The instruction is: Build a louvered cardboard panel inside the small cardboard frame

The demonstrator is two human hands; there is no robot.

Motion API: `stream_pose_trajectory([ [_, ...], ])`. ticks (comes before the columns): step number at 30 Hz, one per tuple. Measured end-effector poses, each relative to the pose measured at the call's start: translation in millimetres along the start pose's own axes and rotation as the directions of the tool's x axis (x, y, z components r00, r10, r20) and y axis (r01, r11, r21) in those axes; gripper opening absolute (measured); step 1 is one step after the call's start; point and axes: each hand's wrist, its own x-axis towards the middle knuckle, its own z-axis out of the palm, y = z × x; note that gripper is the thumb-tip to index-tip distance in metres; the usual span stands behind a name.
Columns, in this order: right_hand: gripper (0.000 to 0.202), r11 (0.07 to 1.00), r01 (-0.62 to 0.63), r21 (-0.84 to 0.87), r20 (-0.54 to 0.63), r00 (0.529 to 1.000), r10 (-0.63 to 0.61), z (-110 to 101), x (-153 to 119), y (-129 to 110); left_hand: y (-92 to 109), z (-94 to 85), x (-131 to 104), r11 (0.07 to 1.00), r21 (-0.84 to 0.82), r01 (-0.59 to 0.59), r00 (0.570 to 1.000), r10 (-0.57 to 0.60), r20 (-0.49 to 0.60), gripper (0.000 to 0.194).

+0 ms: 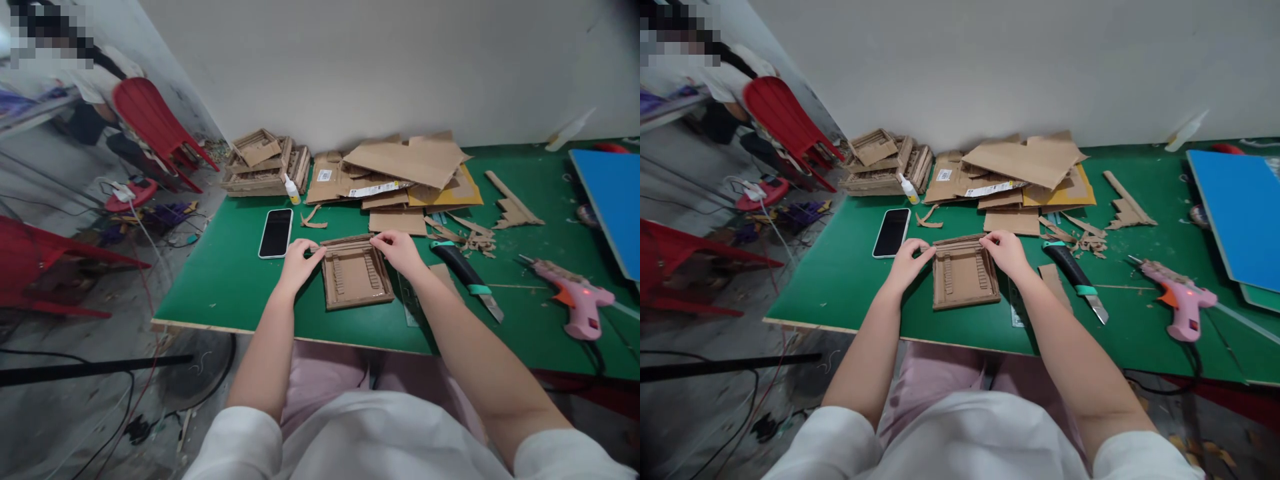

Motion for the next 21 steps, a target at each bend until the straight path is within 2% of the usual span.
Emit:
stream_pose_trajectory([
  [10,0.020,0.999,0.042,-0.024,-0.043,0.998,-0.043,8,0,1,1,6.8,-1,0.994,0.108,-0.006,1.000,0.009,-0.028,0.022],
  [21,0.020,0.993,0.049,-0.112,-0.038,0.998,-0.054,11,-1,0,4,10.4,-2,0.976,0.217,-0.017,0.998,0.030,-0.058,0.025],
])
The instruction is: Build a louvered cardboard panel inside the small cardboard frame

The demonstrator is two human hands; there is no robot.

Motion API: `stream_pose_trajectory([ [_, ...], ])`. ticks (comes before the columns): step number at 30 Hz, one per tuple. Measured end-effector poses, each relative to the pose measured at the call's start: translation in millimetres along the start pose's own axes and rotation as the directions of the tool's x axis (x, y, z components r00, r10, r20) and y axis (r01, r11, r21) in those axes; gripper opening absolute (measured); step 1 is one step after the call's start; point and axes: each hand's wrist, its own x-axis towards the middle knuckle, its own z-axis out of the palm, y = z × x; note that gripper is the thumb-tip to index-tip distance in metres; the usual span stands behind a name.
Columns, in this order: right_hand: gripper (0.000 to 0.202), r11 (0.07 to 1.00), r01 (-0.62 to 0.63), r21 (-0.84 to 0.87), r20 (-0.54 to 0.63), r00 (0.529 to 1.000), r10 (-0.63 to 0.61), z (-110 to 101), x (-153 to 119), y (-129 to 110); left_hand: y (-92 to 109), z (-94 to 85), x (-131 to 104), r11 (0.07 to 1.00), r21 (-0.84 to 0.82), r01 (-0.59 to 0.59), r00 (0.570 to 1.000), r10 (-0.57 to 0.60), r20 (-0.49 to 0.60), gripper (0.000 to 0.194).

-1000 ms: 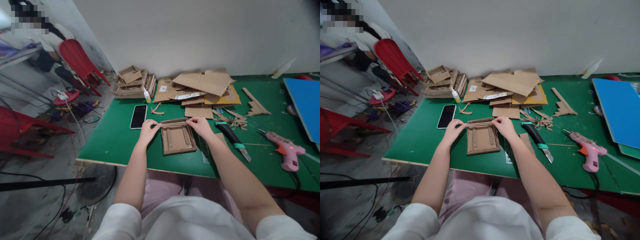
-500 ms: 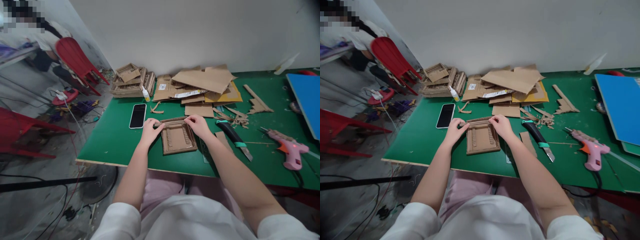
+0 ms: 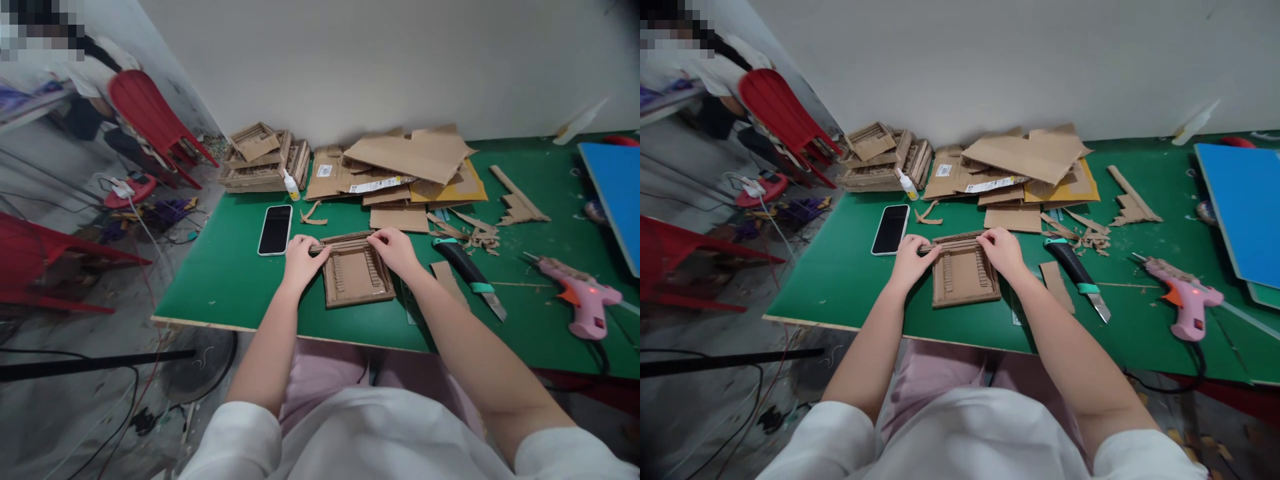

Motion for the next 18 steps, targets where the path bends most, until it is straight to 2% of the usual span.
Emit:
stream_pose_trajectory([
  [11,0.021,0.999,-0.015,0.036,-0.011,1.000,0.015,1,0,1,5,-1.3,-1,1.000,0.001,-0.012,1.000,0.012,-0.016,0.026],
  [15,0.020,0.996,0.010,0.084,-0.011,1.000,-0.009,-1,0,2,6,-5.0,0,0.991,-0.134,-0.013,0.998,0.004,-0.069,0.024],
  [18,0.019,0.981,0.024,0.192,0.022,0.999,-0.028,-11,0,-3,9,-11.4,-1,0.939,-0.339,0.051,0.996,-0.075,-0.058,0.023],
])
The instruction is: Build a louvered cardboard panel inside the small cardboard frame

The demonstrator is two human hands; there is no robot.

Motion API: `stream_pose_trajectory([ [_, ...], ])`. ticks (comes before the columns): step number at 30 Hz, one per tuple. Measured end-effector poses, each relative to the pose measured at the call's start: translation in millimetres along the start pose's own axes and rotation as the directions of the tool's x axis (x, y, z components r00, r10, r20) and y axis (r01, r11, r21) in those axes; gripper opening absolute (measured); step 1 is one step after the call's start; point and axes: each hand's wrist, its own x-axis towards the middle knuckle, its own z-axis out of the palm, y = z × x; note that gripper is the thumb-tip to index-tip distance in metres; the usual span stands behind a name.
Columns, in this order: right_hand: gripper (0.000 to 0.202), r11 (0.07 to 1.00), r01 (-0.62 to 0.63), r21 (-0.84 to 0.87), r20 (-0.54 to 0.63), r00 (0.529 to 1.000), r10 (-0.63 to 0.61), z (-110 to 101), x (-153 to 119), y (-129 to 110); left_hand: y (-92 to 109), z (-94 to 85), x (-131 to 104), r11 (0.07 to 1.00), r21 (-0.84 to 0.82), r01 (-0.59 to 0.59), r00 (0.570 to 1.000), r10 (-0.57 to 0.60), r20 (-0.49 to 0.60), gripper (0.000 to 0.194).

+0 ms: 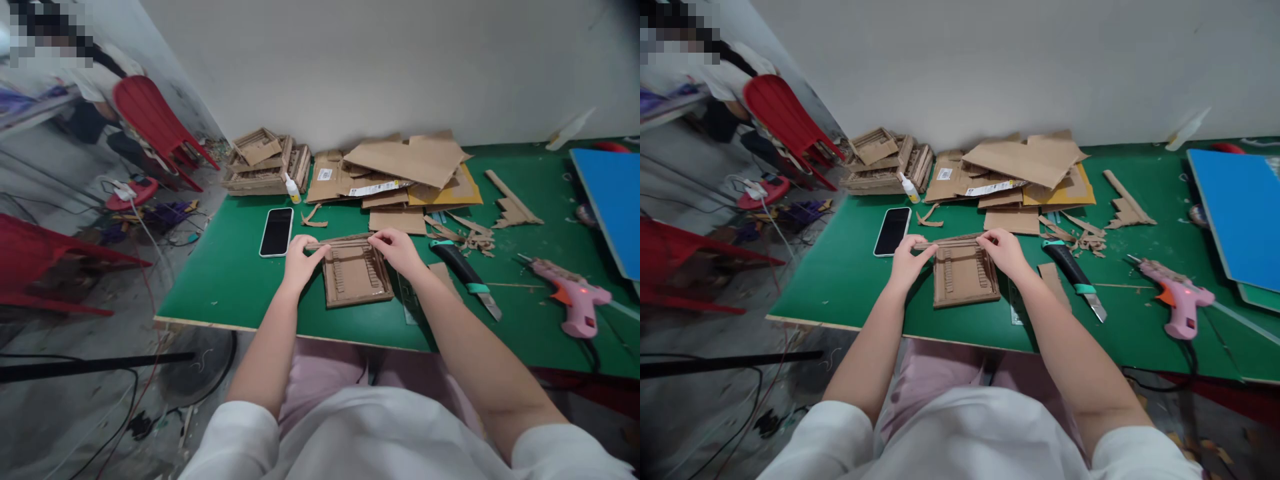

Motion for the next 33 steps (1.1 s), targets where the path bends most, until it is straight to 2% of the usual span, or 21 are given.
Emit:
stream_pose_trajectory([
  [3,0.020,0.996,0.002,0.084,0.027,1.000,-0.004,-15,-10,-15,15,-4.0,-6,0.948,-0.296,0.116,0.993,-0.114,0.025,0.025],
  [7,0.021,0.989,0.009,0.147,0.006,1.000,-0.010,-34,-44,-35,50,5.1,-26,0.727,-0.667,0.164,0.981,-0.190,0.034,0.031],
  [10,0.024,0.992,0.016,0.124,0.081,0.996,-0.026,-53,-71,-33,75,24.3,-47,0.581,-0.781,0.228,0.965,-0.241,0.103,0.034],
  [12,0.025,0.999,0.036,0.025,0.145,0.989,-0.040,-73,-80,-20,88,39.6,-60,0.561,-0.786,0.260,0.956,-0.264,0.127,0.034],
  [14,0.024,0.985,0.018,-0.172,0.066,0.998,-0.007,-99,-79,2,99,55.6,-74,0.568,-0.759,0.319,0.940,-0.289,0.179,0.033],
  [16,0.024,0.907,-0.080,-0.413,-0.071,0.996,0.055,-123,-74,28,108,72.9,-87,0.579,-0.703,0.413,0.910,-0.287,0.298,0.030],
  [17,0.023,0.862,-0.120,-0.492,-0.089,0.992,0.088,-132,-72,40,111,82.0,-94,0.590,-0.665,0.458,0.888,-0.266,0.375,0.029],
  [20,0.034,0.808,-0.088,-0.583,0.025,0.992,0.126,-144,-70,63,118,109.7,-112,0.661,-0.537,0.524,0.806,-0.181,0.564,0.027],
  [23,0.044,0.763,-0.056,-0.644,0.066,0.989,0.128,-138,-74,65,119,130.4,-123,0.761,-0.410,0.503,0.760,-0.164,0.628,0.046],
  [25,0.047,0.717,-0.071,-0.694,0.050,0.988,0.146,-132,-77,60,118,137.1,-126,0.831,-0.327,0.450,0.762,-0.167,0.625,0.061],
  [27,0.047,0.659,-0.102,-0.745,0.016,0.985,0.171,-128,-78,54,116,138.7,-125,0.903,-0.244,0.354,0.783,-0.144,0.605,0.067],
  [30,0.047,0.601,-0.095,-0.794,0.013,0.985,0.172,-126,-79,47,116,135.8,-121,0.973,-0.123,0.193,0.815,-0.089,0.573,0.062],
  [33,0.044,0.628,-0.072,-0.775,0.060,0.981,0.187,-129,-78,45,116,130.6,-117,0.997,-0.046,0.069,0.837,-0.032,0.547,0.045],
])
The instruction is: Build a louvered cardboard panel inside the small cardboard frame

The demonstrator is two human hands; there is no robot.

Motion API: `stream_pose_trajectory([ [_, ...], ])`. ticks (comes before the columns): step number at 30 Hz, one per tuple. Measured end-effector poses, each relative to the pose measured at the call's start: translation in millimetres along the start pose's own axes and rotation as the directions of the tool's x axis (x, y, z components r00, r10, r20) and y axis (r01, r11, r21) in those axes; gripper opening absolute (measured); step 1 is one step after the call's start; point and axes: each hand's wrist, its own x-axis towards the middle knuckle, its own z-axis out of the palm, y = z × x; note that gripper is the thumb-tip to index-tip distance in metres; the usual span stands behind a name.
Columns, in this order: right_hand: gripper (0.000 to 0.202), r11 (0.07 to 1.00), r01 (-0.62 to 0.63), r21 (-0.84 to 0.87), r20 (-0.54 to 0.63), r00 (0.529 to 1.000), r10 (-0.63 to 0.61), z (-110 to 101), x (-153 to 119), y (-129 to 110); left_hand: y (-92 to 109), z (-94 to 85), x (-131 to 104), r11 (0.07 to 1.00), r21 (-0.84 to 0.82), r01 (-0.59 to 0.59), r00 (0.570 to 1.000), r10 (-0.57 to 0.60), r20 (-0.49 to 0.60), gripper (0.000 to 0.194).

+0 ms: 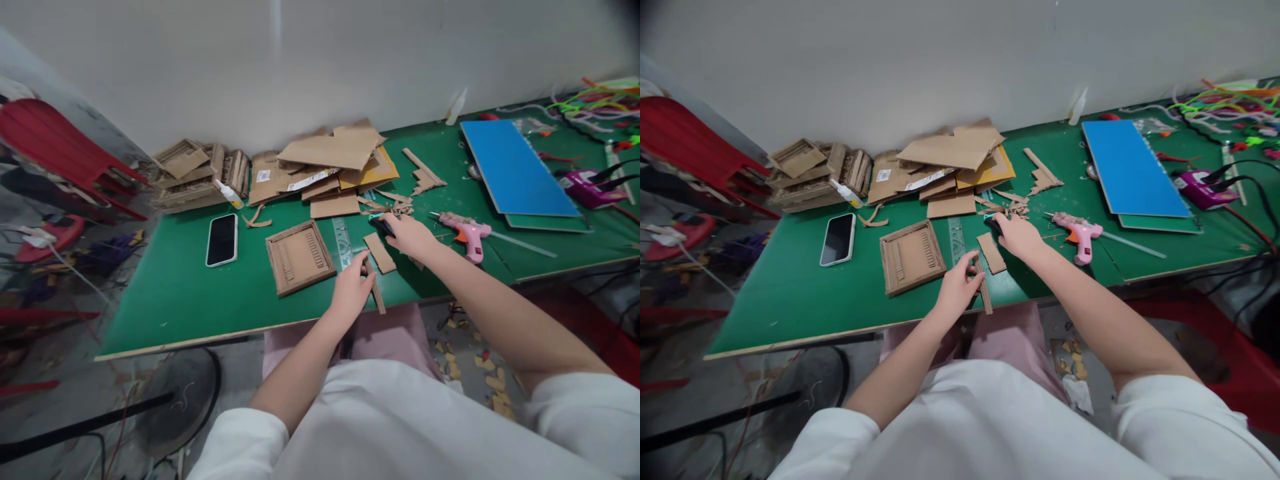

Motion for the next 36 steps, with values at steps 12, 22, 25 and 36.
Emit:
stream_pose_trajectory([
  [12,0.019,0.299,-0.128,0.946,0.104,0.990,0.094,-14,-20,28,-3,-3.4,15,0.992,0.052,-0.115,0.991,0.118,-0.065,0.018],
  [22,0.041,-0.185,-0.056,0.981,0.090,0.979,0.181,-14,-48,26,-11,-4.6,23,0.991,-0.067,-0.115,0.993,0.113,-0.032,0.028],
  [25,0.033,-0.146,-0.064,0.987,0.102,0.958,0.268,-10,-54,27,-6,-10.1,19,0.991,-0.119,-0.064,0.997,0.057,-0.055,0.016],
  [36,0.030,-0.064,-0.180,0.982,0.190,0.962,0.197,2,-68,-10,11,-32.0,-5,0.965,-0.234,-0.116,0.972,0.062,-0.225,0.014],
])
